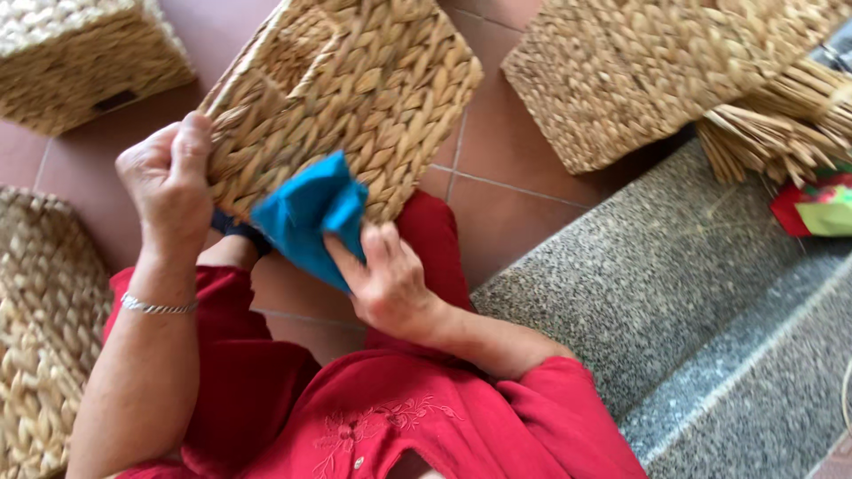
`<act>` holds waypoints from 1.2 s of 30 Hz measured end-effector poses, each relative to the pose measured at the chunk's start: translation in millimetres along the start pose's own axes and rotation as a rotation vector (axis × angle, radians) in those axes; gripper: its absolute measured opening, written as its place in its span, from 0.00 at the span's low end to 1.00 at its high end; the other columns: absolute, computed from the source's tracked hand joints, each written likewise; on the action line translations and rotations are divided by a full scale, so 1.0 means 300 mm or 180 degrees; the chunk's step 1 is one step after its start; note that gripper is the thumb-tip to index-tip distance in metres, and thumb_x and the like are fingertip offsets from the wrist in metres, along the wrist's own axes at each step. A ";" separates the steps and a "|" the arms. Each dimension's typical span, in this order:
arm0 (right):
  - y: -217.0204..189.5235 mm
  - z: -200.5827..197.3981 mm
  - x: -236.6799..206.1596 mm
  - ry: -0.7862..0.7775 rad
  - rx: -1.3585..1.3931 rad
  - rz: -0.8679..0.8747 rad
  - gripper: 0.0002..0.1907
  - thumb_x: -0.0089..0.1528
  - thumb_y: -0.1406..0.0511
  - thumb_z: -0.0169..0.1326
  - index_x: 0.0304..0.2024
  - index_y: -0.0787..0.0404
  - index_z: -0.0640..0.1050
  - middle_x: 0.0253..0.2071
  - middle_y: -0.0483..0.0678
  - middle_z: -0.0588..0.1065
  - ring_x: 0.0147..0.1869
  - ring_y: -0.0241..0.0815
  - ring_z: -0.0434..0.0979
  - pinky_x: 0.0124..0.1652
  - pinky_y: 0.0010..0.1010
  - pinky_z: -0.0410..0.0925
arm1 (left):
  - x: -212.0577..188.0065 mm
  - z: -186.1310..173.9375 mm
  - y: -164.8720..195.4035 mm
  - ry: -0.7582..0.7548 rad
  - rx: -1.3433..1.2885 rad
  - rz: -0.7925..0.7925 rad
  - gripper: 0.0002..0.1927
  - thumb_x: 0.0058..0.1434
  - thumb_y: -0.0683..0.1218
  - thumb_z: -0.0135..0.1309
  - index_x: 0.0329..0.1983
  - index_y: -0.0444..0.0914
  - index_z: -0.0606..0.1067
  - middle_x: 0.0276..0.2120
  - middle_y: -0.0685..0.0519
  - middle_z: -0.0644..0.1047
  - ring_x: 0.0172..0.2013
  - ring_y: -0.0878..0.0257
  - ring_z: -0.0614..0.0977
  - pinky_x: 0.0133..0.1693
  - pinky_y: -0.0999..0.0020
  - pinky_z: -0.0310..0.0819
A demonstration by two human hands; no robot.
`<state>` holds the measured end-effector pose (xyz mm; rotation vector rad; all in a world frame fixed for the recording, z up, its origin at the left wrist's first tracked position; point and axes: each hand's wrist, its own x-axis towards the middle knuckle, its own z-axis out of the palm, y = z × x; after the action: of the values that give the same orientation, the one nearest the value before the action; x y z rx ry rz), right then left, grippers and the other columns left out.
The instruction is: The person sits on the floor and wipes woven water-hyacinth storage baskets one at a time with a blue cloth, turning each basket to clean its sides, top, and interior, then sets it aside and picks up the next basket.
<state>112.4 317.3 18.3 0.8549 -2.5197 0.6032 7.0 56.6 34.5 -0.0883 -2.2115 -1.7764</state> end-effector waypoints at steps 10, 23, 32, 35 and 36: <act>0.628 0.041 0.263 0.0694 -0.0803 0.1337 0.29 0.67 0.63 0.59 0.68 0.67 0.69 0.63 0.79 0.63 0.66 0.76 0.65 0.62 0.56 0.66 | 0.024 0.024 0.020 -0.0057 0.0028 0.0220 0.19 0.80 0.46 0.52 0.33 0.31 0.72 0.26 0.64 0.65 0.31 0.74 0.62 0.31 0.72 0.57; 0.030 0.053 0.086 0.0466 -0.0257 -0.0566 0.25 0.63 0.70 0.51 0.64 0.61 0.76 0.54 0.68 0.71 0.52 0.62 0.72 0.44 0.47 0.73 | 0.025 0.009 0.001 0.0134 0.0077 0.0206 0.20 0.82 0.48 0.52 0.34 0.32 0.73 0.27 0.64 0.65 0.31 0.73 0.62 0.32 0.72 0.55; 0.648 0.118 0.533 0.0687 -0.0235 0.1479 0.24 0.72 0.66 0.53 0.70 0.61 0.68 0.60 0.68 0.66 0.52 0.57 0.76 0.44 0.41 0.80 | 0.047 0.025 0.019 0.0065 -0.0052 0.0239 0.16 0.80 0.49 0.52 0.43 0.30 0.78 0.30 0.63 0.72 0.34 0.74 0.68 0.36 0.75 0.65; 0.624 0.084 0.505 0.1518 -0.1434 0.0638 0.30 0.66 0.63 0.60 0.68 0.62 0.67 0.63 0.77 0.61 0.63 0.72 0.68 0.58 0.51 0.72 | 0.051 0.027 0.023 0.0179 0.0358 0.0472 0.15 0.79 0.48 0.53 0.45 0.31 0.79 0.29 0.61 0.73 0.33 0.74 0.70 0.36 0.75 0.67; 0.564 0.072 0.468 0.1229 -0.1488 0.0637 0.31 0.65 0.63 0.60 0.68 0.63 0.67 0.61 0.74 0.63 0.61 0.71 0.69 0.58 0.52 0.72 | 0.049 0.027 0.022 0.0187 0.0332 0.0393 0.14 0.79 0.48 0.53 0.44 0.32 0.78 0.29 0.61 0.73 0.32 0.74 0.70 0.36 0.75 0.67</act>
<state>-103.8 362.3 26.5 0.2865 -2.2584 0.1912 -7.2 64.0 43.2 -0.1447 -2.2020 -1.5766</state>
